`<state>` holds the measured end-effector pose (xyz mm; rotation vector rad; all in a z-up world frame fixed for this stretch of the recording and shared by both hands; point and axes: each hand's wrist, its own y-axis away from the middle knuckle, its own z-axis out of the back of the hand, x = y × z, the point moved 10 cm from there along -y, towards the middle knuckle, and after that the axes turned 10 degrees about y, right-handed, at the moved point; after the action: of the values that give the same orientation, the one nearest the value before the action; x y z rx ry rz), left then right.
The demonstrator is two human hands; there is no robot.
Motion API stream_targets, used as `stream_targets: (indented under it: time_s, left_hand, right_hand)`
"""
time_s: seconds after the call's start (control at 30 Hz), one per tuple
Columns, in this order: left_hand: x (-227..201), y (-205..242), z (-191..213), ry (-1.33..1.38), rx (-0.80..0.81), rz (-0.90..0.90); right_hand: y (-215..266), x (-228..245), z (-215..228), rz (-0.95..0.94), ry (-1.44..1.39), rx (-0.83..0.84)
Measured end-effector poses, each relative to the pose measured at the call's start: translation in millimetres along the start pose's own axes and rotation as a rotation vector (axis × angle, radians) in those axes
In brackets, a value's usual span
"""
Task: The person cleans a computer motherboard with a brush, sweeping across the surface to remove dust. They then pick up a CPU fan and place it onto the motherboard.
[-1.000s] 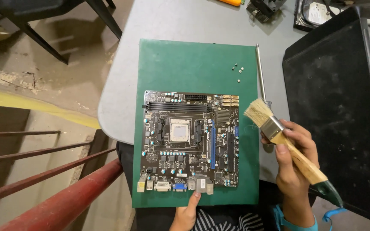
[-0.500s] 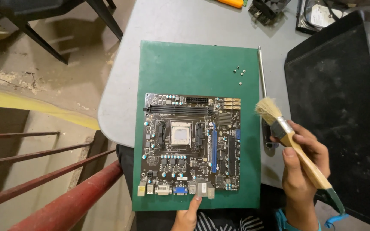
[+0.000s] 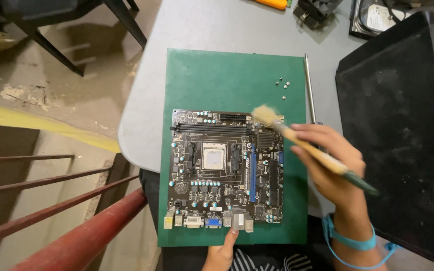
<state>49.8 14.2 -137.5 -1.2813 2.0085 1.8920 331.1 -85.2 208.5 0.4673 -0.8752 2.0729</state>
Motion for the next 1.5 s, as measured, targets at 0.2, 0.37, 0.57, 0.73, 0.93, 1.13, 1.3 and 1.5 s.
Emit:
stream_targets:
  time_s: [0.2, 0.37, 0.57, 0.73, 0.93, 1.13, 1.3, 1.5]
  left_hand:
    - [37.9, -11.7, 10.1, -0.055, 0.013, 0.068]
    - [2.4, -2.0, -1.1, 0.011, 0.007, 0.037]
    - [22.7, -6.8, 1.4, 0.022, 0.083, 0.045]
    - [-2.8, 3.2, -5.3, 0.025, 0.069, 0.09]
    - [3.0, -6.5, -7.7, 0.007, 0.163, -0.105]
    - [-8.3, -2.0, -10.4, 0.012, 0.177, -0.134]
    - [-18.4, 3.1, -12.5, 0.008, 0.154, -0.071]
    - [7.3, -5.0, -6.0, -0.026, 0.168, -0.085]
  right_hand:
    - [-25.5, 37.2, -66.8, 0.328, 0.142, 0.334]
    - [-57.6, 59.1, -91.2, 0.382, -0.022, 0.303]
    - [-71.1, 65.6, -104.0, 0.38, -0.156, 0.286]
    - [-82.1, 62.6, -92.2, 0.342, 0.026, 0.343]
    - [-78.7, 44.1, -109.9, 0.338, -0.062, 0.411]
    - [-84.1, 46.1, -102.7, 0.302, -0.156, 0.283]
    - [-87.5, 40.5, -108.1, 0.272, 0.152, 0.301]
    - [-87.8, 65.8, -152.7, 0.447, -0.134, 0.375]
